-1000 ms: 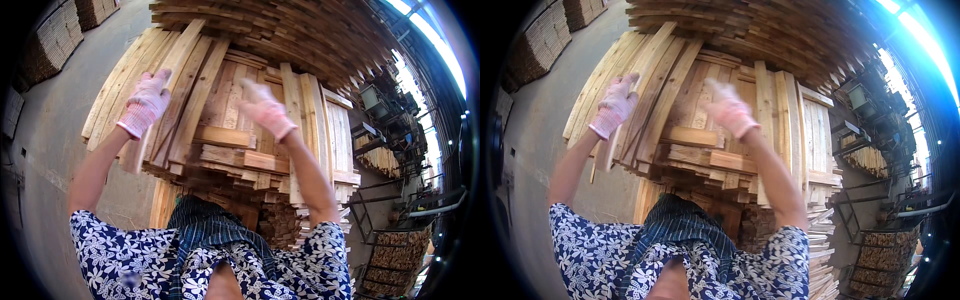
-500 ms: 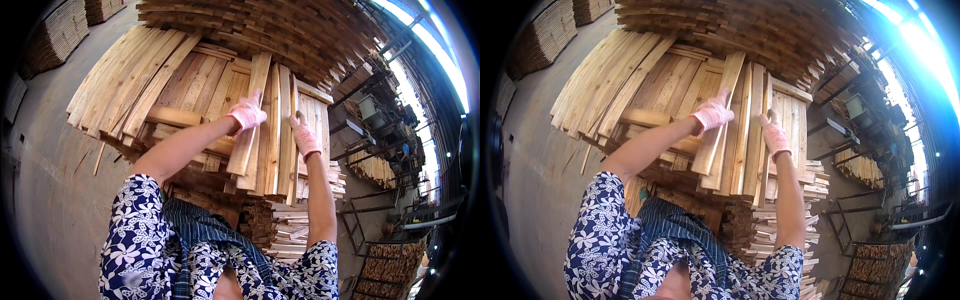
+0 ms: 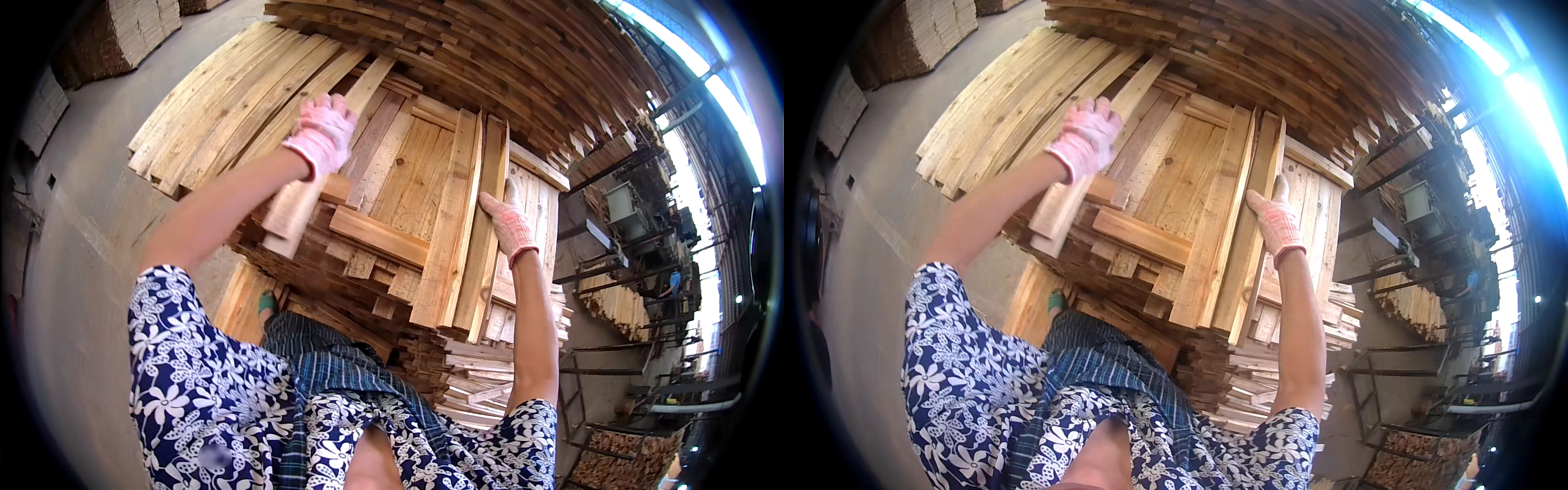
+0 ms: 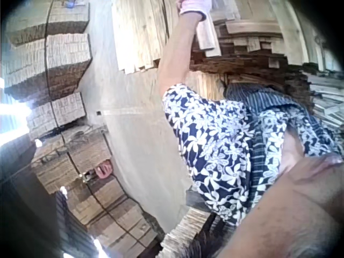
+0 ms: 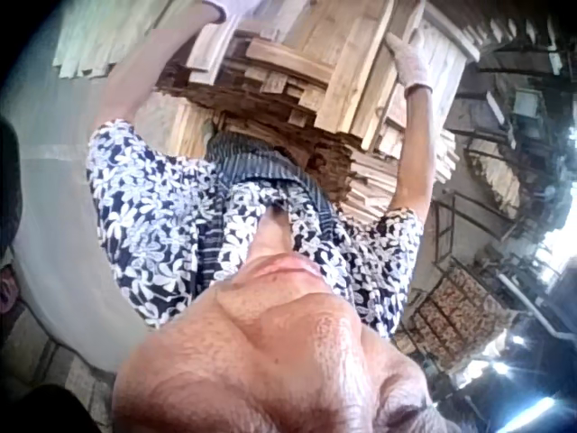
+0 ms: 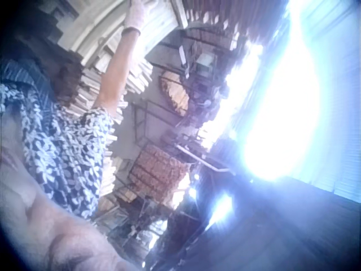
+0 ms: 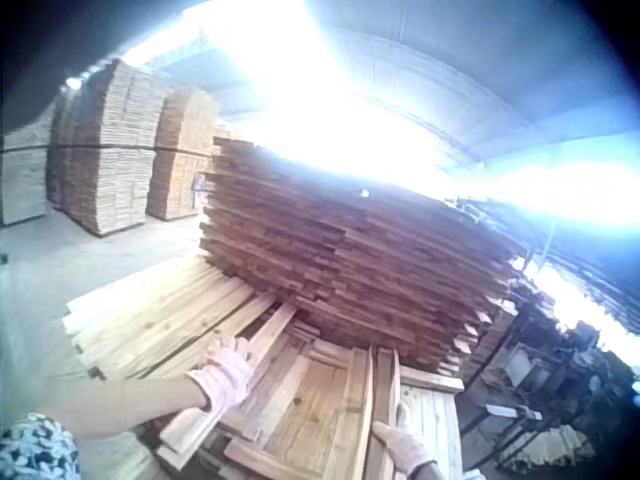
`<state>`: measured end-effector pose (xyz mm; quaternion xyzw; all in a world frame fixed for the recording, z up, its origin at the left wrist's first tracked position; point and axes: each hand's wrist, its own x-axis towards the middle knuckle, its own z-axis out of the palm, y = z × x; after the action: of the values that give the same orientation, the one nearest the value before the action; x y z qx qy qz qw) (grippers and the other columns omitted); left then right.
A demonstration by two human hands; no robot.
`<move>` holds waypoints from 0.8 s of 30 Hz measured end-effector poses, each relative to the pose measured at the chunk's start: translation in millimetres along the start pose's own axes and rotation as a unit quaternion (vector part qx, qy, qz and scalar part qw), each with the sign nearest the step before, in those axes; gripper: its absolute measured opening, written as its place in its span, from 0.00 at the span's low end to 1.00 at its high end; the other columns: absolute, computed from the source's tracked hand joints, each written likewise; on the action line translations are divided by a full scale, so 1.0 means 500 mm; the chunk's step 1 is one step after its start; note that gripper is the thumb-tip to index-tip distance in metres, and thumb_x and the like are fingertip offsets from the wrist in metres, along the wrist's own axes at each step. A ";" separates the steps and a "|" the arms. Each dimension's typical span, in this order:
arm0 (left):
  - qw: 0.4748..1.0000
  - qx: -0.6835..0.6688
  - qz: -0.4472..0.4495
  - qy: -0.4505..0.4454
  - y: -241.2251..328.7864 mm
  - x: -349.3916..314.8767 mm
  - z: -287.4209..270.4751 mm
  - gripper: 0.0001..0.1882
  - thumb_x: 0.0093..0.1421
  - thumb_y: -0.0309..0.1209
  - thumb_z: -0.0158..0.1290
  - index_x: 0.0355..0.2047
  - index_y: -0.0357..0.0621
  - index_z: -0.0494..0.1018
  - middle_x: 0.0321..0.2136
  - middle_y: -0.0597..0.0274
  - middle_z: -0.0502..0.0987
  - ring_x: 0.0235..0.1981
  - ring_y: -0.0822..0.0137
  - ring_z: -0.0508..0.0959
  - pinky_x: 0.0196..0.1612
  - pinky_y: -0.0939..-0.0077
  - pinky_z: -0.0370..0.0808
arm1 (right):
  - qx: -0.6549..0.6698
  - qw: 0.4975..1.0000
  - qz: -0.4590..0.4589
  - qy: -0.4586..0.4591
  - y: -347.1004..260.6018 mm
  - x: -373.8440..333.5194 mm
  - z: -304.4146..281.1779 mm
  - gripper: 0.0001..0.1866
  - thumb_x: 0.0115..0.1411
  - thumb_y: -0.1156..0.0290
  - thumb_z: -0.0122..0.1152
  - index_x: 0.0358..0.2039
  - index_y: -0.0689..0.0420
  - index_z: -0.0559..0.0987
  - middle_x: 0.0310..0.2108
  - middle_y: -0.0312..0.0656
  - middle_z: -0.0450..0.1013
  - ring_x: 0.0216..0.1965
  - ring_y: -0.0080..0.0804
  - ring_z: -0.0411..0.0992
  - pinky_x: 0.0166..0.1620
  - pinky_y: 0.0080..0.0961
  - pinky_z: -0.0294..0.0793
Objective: The person repeatedly lifts stacks of wooden planks from a large pile and places them onto a metal rack. They wear pink gloves and handle the lumber by hand, moving from the pile to the rack in a continuous loop.
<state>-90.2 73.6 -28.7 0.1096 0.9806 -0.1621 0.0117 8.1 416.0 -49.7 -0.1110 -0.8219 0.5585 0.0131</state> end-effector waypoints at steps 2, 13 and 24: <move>0.968 -0.020 -0.064 0.243 -0.069 0.029 0.140 0.29 0.62 0.44 0.57 0.60 0.46 0.66 0.61 0.48 0.66 0.66 0.45 0.64 0.64 0.40 0.62 | 0.047 0.998 0.031 -0.025 -0.038 -0.013 0.002 0.48 0.61 0.68 0.65 0.75 0.60 0.48 0.55 0.54 0.74 0.48 0.36 0.77 0.50 0.30 0.80; 0.849 -0.484 0.159 -0.144 0.232 -0.042 -0.128 0.57 0.60 0.66 0.49 0.77 0.49 0.37 0.74 0.31 0.38 0.74 0.37 0.51 0.71 0.52 0.60 | -0.010 1.000 0.020 0.018 0.056 -0.025 -0.113 0.46 0.63 0.68 0.65 0.75 0.57 0.50 0.54 0.47 0.73 0.48 0.30 0.74 0.49 0.26 0.78; 0.942 -0.105 0.316 0.039 0.454 0.081 -0.029 0.28 0.71 0.36 0.45 0.69 0.42 0.62 0.67 0.64 0.69 0.65 0.65 0.71 0.70 0.67 0.60 | 0.193 0.981 0.022 -0.025 0.061 0.003 -0.042 0.44 0.59 0.76 0.65 0.73 0.56 0.55 0.53 0.46 0.75 0.52 0.36 0.75 0.56 0.31 0.75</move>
<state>-79.7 296.4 -88.7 0.4182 0.9067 -0.0415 0.0359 14.8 446.1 -70.2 -0.1103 -0.6962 0.7093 0.0020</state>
